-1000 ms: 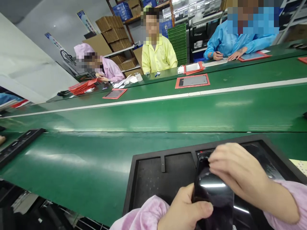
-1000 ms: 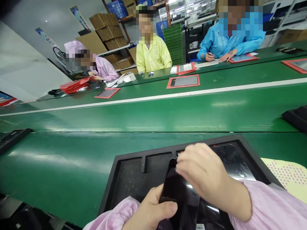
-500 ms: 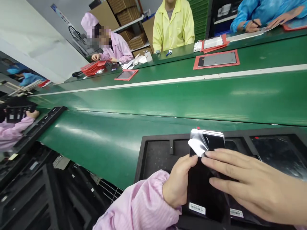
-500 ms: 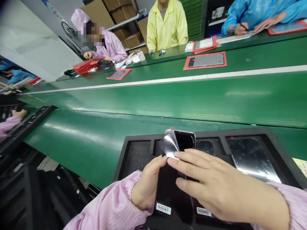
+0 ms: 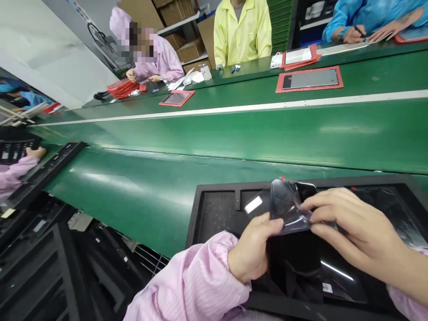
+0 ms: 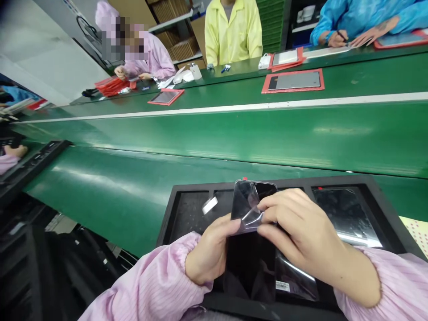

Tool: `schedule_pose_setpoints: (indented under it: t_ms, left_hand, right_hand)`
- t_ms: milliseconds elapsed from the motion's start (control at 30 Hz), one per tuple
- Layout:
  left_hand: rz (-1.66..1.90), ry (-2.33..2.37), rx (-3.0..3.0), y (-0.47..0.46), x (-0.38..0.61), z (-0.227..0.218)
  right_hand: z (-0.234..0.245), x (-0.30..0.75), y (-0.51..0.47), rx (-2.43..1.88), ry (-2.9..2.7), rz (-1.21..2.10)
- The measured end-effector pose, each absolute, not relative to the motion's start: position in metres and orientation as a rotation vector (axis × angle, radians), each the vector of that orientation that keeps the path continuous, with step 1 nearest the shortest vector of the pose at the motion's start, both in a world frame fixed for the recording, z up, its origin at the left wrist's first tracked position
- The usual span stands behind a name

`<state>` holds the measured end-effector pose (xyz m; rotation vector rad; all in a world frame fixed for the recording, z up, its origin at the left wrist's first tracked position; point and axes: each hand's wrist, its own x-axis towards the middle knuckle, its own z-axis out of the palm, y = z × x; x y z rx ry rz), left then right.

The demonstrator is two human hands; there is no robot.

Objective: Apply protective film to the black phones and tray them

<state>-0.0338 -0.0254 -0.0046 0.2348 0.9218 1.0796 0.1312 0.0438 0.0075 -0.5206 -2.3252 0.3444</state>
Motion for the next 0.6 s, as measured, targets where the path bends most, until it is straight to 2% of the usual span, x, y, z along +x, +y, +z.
schedule_pose_setpoints:
  t_ms: [100,267,367,467,600]
  left_hand:
    - [1.052,0.974,0.277,-0.026,-0.036,-0.006]
    - [1.196,0.995,0.59,-0.038,-0.038,-0.01]
    - [1.185,1.111,0.643,-0.051,-0.039,-0.017]
    - [1.075,1.263,0.816,-0.06,-0.043,-0.024]
    - [0.928,1.277,1.086,-0.063,-0.048,-0.029]
  right_hand:
    - [0.009,0.14,0.04,-0.373,-2.355,0.535]
    - [0.011,0.15,0.029,-0.414,-2.225,0.881]
    - [0.014,0.149,0.026,-0.394,-2.13,0.975]
    - [0.02,0.145,0.027,-0.476,-2.032,0.894]
    - [0.027,0.139,0.036,-0.809,-1.873,0.623]
